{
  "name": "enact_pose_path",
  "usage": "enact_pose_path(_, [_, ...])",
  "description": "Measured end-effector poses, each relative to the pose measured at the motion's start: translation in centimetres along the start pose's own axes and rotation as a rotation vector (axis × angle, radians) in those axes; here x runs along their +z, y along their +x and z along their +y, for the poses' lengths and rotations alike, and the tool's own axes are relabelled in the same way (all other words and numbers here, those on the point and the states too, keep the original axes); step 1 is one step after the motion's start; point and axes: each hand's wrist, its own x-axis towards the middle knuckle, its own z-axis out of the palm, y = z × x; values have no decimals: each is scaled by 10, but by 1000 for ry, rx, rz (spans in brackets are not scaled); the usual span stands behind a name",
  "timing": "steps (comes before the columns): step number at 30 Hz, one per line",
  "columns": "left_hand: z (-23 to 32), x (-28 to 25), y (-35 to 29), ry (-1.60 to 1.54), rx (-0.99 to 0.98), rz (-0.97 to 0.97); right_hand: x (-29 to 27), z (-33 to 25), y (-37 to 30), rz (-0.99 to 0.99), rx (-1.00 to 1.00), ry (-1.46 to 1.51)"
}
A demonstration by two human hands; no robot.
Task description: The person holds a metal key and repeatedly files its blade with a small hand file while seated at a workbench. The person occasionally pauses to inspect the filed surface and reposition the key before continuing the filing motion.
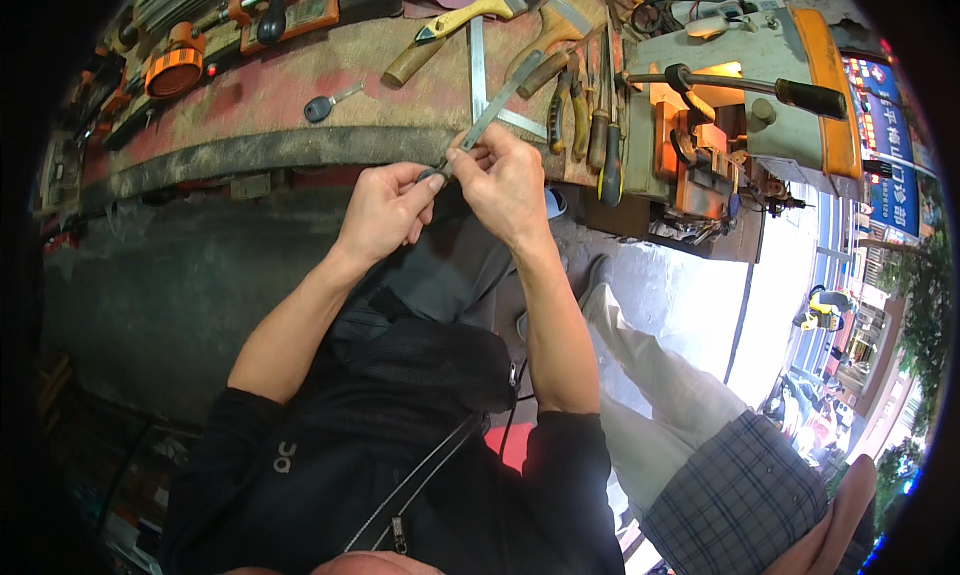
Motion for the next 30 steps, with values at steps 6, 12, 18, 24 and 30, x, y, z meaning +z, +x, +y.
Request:
enact_pose_path(6, [1, -1, 1, -37, -12, -31, -5, 0, 15, 224, -10, -55])
enact_pose_path(12, [3, -5, -1, -107, -48, -50, -22, -7, -3, 180, 44, 206])
enact_pose_path(18, [2, -4, -3, -140, -71, -45, -23, -6, -21, 148, 22, 252])
enact_pose_path(24, [0, -5, 0, -142, -65, -54, -15, -8, -25, 204, 81, 132])
enact_pose_path(30, [-1, -6, 0, -148, -65, -58, -14, -12, -26, 226, 96, 84])
